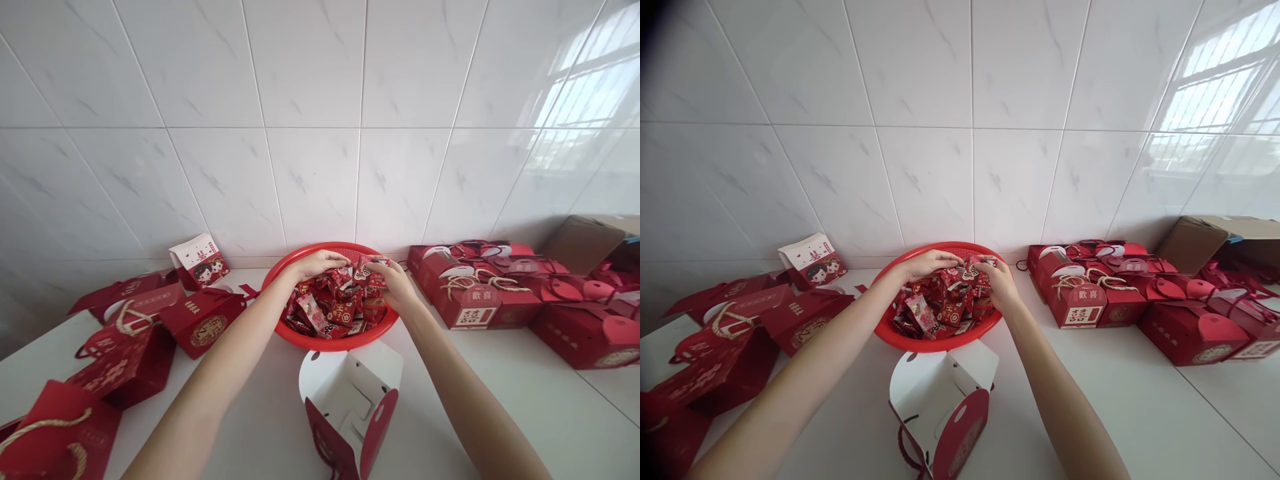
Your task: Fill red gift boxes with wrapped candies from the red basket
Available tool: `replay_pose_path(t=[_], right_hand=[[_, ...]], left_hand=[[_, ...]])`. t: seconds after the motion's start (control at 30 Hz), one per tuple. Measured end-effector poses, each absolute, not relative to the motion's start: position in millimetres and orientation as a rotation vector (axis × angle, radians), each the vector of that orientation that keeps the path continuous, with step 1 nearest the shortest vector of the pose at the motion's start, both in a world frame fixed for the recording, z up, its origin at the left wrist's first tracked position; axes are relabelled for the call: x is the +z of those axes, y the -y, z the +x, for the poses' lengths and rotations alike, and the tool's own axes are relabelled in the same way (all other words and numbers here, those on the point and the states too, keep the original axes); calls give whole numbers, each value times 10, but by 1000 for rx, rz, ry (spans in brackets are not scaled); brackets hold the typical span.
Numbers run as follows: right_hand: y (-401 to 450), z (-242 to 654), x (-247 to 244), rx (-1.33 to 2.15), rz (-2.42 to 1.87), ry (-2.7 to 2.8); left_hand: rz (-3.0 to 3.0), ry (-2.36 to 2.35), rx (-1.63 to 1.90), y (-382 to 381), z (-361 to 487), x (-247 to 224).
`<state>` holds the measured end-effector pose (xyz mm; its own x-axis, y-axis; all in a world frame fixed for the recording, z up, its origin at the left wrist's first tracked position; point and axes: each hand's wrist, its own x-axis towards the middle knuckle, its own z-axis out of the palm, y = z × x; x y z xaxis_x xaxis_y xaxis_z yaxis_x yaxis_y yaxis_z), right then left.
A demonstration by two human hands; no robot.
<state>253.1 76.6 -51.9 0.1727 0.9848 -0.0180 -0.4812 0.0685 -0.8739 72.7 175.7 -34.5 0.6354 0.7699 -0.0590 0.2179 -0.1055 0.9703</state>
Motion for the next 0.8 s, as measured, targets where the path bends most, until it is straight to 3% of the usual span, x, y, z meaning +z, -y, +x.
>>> replay_pose_path(t=[0.8], right_hand=[[-819, 2556, -601, 1282, -888, 794]], left_hand=[[1565, -712, 542, -1674, 741, -283]])
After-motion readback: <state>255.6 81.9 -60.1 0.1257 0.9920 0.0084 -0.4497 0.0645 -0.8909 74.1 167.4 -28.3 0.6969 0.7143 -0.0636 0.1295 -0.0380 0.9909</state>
